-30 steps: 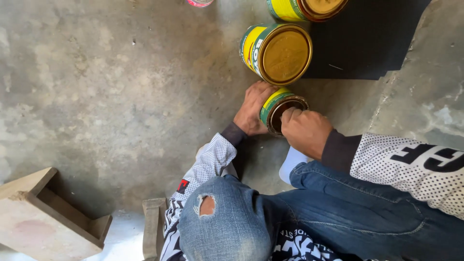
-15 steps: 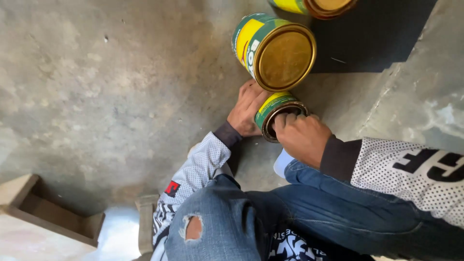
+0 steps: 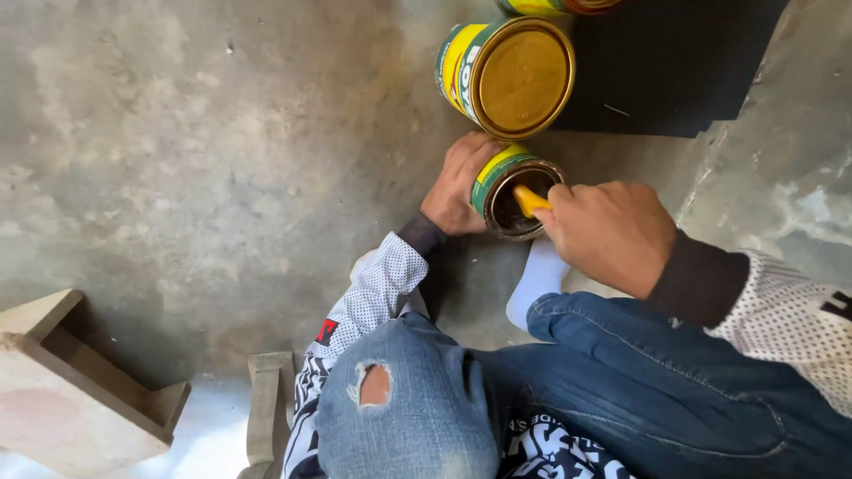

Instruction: Stirring paint in a can using a paintbrush

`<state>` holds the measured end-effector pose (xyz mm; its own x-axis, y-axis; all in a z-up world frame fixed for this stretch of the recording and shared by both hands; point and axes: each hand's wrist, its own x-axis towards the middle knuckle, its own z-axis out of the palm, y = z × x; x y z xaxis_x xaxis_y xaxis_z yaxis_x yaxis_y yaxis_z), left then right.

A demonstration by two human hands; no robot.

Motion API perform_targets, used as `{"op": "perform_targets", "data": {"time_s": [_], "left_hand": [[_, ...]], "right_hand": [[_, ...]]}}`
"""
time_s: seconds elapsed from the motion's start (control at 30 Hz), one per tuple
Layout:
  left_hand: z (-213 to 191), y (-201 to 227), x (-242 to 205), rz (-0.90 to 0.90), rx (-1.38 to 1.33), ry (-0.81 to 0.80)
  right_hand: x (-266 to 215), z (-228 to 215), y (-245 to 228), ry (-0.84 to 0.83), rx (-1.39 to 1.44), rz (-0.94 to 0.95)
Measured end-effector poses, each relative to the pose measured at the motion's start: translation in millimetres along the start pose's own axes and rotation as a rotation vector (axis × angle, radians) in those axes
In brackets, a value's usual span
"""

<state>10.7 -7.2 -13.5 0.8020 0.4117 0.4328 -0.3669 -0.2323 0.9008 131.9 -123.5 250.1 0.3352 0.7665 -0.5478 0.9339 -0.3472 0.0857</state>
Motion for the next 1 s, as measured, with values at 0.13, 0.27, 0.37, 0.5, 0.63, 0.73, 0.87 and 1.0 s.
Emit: {"op": "perform_targets", "data": {"time_s": [0.13,0.27,0.37,0.5,0.63,0.73,0.87,1.0], "left_hand": [[3,-4,2,0.033,0.033,0.019],[-1,-1,4,0.032,0.028,0.012],[-1,4,3,0.024,0.031,0.009],[-3,7,3,0.012,0.006,0.001],[-5,14,8,0.004,0.034,0.007],[0,7,1,-0.005,0.023,-0.007],[-2,10,1,-0.020,0.036,-0.011],[2,0,-1,0.005,0.036,0.017]], "right_hand": [[19,31,-5,-0.158,-0.001,0.048],[36,54,-13,-0.037,-0.004,-0.019],[44,53,-20,-0.090,0.036,-0.049],[39,61,-25,-0.065,0.074,-0.116],[35,63,-16,-0.075,0.067,-0.153],[31,64,-15,-0.082,0.034,-0.196],[31,76,-19,-0.019,-0.006,-0.250],[30,47,-13,0.082,-0.070,-0.147]]}}
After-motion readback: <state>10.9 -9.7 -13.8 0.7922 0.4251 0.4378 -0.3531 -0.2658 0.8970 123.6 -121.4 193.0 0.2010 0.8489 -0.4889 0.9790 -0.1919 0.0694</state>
